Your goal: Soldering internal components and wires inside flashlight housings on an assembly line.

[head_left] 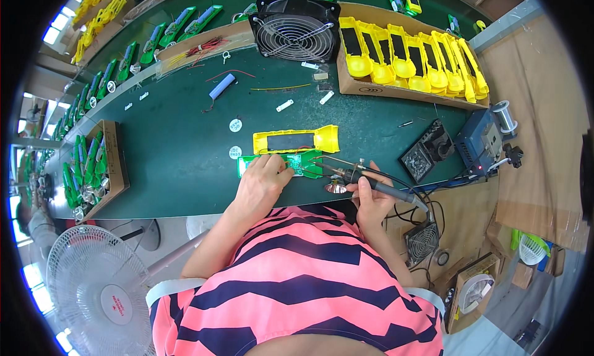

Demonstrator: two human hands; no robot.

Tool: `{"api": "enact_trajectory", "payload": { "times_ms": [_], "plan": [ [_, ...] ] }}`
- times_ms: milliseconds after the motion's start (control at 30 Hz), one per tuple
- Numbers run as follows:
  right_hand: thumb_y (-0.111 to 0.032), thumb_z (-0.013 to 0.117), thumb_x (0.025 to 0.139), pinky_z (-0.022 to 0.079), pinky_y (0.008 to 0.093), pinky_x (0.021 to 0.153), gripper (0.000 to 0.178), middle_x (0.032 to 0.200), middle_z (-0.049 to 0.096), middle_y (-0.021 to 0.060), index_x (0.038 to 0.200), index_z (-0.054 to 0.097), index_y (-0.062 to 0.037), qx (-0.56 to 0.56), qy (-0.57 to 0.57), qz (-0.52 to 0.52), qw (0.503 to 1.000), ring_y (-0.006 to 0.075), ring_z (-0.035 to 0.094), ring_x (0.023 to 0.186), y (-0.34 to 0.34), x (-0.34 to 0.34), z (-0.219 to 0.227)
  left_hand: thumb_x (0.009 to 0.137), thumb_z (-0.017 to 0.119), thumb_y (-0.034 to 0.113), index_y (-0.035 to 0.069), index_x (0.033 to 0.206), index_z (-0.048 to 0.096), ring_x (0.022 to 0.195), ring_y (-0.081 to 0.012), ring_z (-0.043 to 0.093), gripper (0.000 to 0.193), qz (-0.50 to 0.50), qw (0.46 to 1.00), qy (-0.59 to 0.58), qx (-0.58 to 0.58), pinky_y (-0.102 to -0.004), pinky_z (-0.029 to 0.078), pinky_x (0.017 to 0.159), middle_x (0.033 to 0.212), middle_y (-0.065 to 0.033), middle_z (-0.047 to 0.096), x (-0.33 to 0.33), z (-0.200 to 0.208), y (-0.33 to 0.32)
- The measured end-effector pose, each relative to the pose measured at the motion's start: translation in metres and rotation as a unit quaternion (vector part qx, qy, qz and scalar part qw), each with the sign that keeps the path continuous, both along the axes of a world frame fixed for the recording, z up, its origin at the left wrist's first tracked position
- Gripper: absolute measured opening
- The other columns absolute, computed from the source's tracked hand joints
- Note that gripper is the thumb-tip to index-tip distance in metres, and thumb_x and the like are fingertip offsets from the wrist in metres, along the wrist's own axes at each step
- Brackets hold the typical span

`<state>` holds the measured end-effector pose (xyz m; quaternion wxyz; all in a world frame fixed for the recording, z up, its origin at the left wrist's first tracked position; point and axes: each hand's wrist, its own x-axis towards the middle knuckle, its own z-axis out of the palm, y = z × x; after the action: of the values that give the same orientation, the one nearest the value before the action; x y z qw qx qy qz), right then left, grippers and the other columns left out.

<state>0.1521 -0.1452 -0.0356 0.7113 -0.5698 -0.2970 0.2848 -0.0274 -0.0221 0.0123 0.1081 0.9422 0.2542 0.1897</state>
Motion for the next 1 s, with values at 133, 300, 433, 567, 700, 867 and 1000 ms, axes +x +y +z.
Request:
{"api": "enact_trajectory", "payload": {
  "times_ms": [133,300,433,567,700,867,1000],
  "plan": [
    [-0.001,0.057,0.08,0.047,0.0199,0.057,0.022,0.078,0.06,0.0121,0.099,0.048,0.005,0.01,-0.061,-0.013,0.998,0.0124,0.062,0.062,-0.002,0.007,-0.005,0.064,0.059,0.002,0.005,0.08,0.061,0.075,-0.0222,0.052,0.017,0.012,1.0,0.028,0.001,-0.0338,0.043,0.062,0.077,-0.0072,0.05,0.004,0.003,-0.004],
    [-0.001,0.056,0.081,0.046,0.0178,0.052,0.022,0.088,0.059,0.0153,0.1,0.048,0.0049,0.017,0.008,-0.043,0.999,0.0142,0.062,0.063,-0.003,0.01,0.011,0.068,0.058,0.004,0.006,0.085,0.061,0.075,-0.0253,0.052,0.018,0.103,0.992,-0.074,0.001,-0.0349,0.045,0.066,0.079,-0.0112,0.052,0.0,0.011,0.031],
    [-0.001,0.055,0.081,0.046,0.0176,0.05,0.021,0.097,0.056,0.0179,0.1,0.048,0.0053,0.026,-0.004,-0.041,0.999,0.0157,0.062,0.063,-0.006,0.014,0.016,0.066,0.053,-0.001,0.009,0.092,0.061,0.072,-0.0306,0.056,0.029,0.21,0.976,0.049,-0.021,-0.0374,0.046,0.064,0.08,-0.0137,0.055,-0.013,-0.014,0.068],
    [0.0,0.056,0.08,0.046,0.0186,0.05,0.021,0.105,0.052,0.0204,0.099,0.049,0.0051,0.031,-0.003,-0.068,0.997,0.0164,0.062,0.063,-0.012,0.024,0.012,0.066,0.05,-0.002,0.006,0.081,0.063,0.065,-0.0273,0.057,0.022,0.188,0.977,-0.02,-0.102,-0.0355,0.046,0.058,0.075,-0.0126,0.054,-0.022,-0.017,0.072],
    [-0.001,0.056,0.08,0.046,0.0194,0.05,0.021,0.093,0.058,0.0164,0.098,0.049,0.0056,0.033,-0.032,-0.085,0.995,0.0167,0.062,0.062,-0.014,0.037,0.008,0.068,0.06,0.004,0.005,0.093,0.06,0.065,-0.0245,0.057,0.025,0.221,0.948,-0.207,-0.096,-0.0332,0.047,0.056,0.079,-0.0103,0.055,-0.018,-0.022,0.043],
    [-0.004,0.056,0.081,0.045,0.0191,0.05,0.023,0.084,0.06,0.0138,0.1,0.048,0.006,0.052,-0.055,-0.097,0.992,0.0159,0.062,0.061,-0.007,0.038,0.017,0.065,0.057,0.003,0.005,0.091,0.06,0.069,-0.0298,0.058,0.026,0.176,0.982,0.031,-0.058,-0.0371,0.048,0.061,0.077,-0.0135,0.055,-0.003,-0.021,0.08],
    [-0.004,0.055,0.082,0.045,0.0189,0.051,0.024,0.082,0.06,0.0133,0.101,0.047,0.0061,0.061,-0.059,-0.129,0.988,0.0151,0.062,0.061,-0.007,0.038,0.021,0.066,0.055,0.001,0.004,0.081,0.062,0.069,-0.0312,0.058,0.017,0.156,0.986,0.001,-0.064,-0.0389,0.048,0.063,0.085,-0.0172,0.053,-0.003,-0.018,0.076]
  ]
}}
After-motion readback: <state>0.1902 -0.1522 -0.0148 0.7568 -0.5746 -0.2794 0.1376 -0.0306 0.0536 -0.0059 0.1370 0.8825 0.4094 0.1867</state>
